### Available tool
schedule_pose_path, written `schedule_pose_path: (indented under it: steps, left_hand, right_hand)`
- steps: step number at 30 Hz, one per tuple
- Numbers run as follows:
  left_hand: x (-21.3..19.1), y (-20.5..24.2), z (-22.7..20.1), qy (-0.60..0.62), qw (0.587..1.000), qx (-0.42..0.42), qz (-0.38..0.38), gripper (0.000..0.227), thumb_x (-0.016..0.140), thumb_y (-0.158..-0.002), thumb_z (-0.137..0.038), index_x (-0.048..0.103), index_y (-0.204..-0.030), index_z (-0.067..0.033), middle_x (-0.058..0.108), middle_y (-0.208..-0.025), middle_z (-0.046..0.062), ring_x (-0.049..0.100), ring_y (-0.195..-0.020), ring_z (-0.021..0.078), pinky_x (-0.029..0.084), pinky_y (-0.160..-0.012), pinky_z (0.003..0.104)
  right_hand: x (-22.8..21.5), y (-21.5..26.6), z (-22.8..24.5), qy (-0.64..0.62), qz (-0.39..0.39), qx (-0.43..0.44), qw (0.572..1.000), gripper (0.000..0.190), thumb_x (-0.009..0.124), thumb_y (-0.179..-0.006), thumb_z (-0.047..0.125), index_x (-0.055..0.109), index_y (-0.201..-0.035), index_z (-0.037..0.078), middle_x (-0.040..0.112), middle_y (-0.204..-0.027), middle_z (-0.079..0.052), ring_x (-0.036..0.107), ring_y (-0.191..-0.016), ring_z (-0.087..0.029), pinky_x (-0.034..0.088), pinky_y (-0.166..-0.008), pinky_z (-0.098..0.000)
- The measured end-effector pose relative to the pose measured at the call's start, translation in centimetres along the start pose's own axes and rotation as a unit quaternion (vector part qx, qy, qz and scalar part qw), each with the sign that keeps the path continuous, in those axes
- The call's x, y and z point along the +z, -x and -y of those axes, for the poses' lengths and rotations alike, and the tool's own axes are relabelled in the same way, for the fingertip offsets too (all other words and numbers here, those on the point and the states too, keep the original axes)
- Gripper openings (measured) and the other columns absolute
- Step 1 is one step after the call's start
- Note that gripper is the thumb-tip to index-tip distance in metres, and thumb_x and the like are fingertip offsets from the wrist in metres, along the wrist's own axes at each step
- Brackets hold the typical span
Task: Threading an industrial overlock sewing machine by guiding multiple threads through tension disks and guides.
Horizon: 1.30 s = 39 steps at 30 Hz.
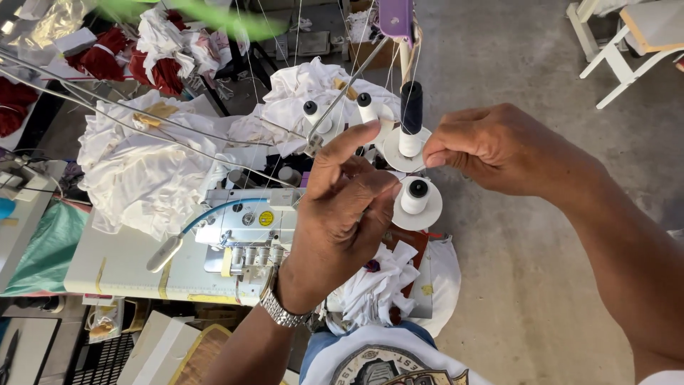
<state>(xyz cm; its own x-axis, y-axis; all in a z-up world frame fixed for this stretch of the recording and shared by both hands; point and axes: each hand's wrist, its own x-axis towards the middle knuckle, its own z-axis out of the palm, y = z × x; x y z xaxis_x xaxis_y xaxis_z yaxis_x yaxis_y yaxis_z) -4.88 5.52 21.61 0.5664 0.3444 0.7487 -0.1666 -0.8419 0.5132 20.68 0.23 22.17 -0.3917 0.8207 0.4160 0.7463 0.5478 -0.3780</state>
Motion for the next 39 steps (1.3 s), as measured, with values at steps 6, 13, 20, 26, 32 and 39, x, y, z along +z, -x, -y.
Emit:
schedule_pose_path:
  steps: [6, 13, 20, 26, 32, 39]
  left_hand:
    - [-2.4, 1.3, -1.2, -0.066, 0.993, -0.083, 0.047, 0.015, 0.070, -0.094, 0.007, 0.065, -0.106, -0.0019, 0.060, -0.133, 0.022, 0.065, -0.072, 0.0129, 0.060, -0.062, 0.025]
    - [-0.7, 3.0, 2.0, 0.053, 0.991, 0.077, 0.097, 0.036, 0.076, -0.093, 0.011, 0.066, -0.121, -0.0088, 0.042, -0.158, 0.016, 0.064, -0.135, 0.0301, 0.067, -0.103, 0.038]
    - [3.7, 0.9, 3.2, 0.167, 0.978, -0.098, 0.079, 0.012, 0.058, -0.101, 0.004, 0.057, -0.099, -0.0076, 0.069, -0.117, 0.014, 0.057, -0.141, 0.0302, 0.048, -0.091, 0.032]
    - [6.6, 0.9, 4.1, 0.505, 0.808, -0.290, -0.084, 0.011, 0.067, -0.102, -0.024, 0.073, -0.106, -0.0155, 0.064, -0.115, 0.011, 0.060, -0.075, 0.0058, 0.045, -0.062, 0.019]
    - [8.4, 0.6, 3.7, 0.659, 0.638, -0.355, -0.181, 0.007, 0.070, -0.099, -0.021, 0.070, -0.100, -0.0141, 0.066, -0.117, 0.002, 0.057, -0.077, 0.0060, 0.044, -0.063, 0.020]
    - [8.9, 0.9, 4.0, 0.675, 0.634, -0.327, -0.191, 0.015, 0.049, -0.112, -0.021, 0.047, -0.099, -0.0152, 0.065, -0.137, 0.020, 0.059, -0.062, 0.0140, 0.047, -0.060, 0.025]
  right_hand:
    - [-0.5, 0.8, -0.1, 0.029, -0.004, 0.048, 0.998, 0.010, 0.061, -0.102, 0.014, 0.069, -0.099, 0.009, 0.073, -0.088, 0.000, 0.073, -0.078, -0.017, 0.055, -0.066, -0.0308]
    - [-0.4, 0.3, -0.2, 0.039, 0.004, 0.046, 0.998, 0.016, 0.059, -0.104, 0.021, 0.068, -0.097, 0.009, 0.068, -0.081, 0.001, 0.067, -0.069, -0.017, 0.050, -0.063, -0.0313]
    - [-0.1, -0.4, 0.6, -0.002, 0.010, 0.100, 0.995, 0.024, 0.055, -0.105, 0.027, 0.068, -0.093, 0.010, 0.067, -0.074, 0.003, 0.057, -0.060, -0.011, 0.043, -0.058, -0.0284]
    - [0.1, 0.0, 1.6, -0.027, -0.008, 0.063, 0.998, 0.025, 0.053, -0.104, 0.022, 0.071, -0.114, 0.008, 0.076, -0.106, -0.002, 0.074, -0.092, -0.016, 0.054, -0.076, -0.0280]
    - [0.5, 1.3, 1.8, 0.048, -0.027, 0.078, 0.995, 0.019, 0.057, -0.104, 0.021, 0.071, -0.109, 0.010, 0.067, -0.085, 0.001, 0.063, -0.073, -0.015, 0.048, -0.066, -0.0298]
    - [1.7, 2.6, 0.5, 0.254, -0.122, -0.037, 0.959, 0.006, 0.066, -0.107, 0.007, 0.072, -0.108, 0.006, 0.059, -0.084, -0.007, 0.055, -0.070, -0.024, 0.049, -0.062, -0.0379]
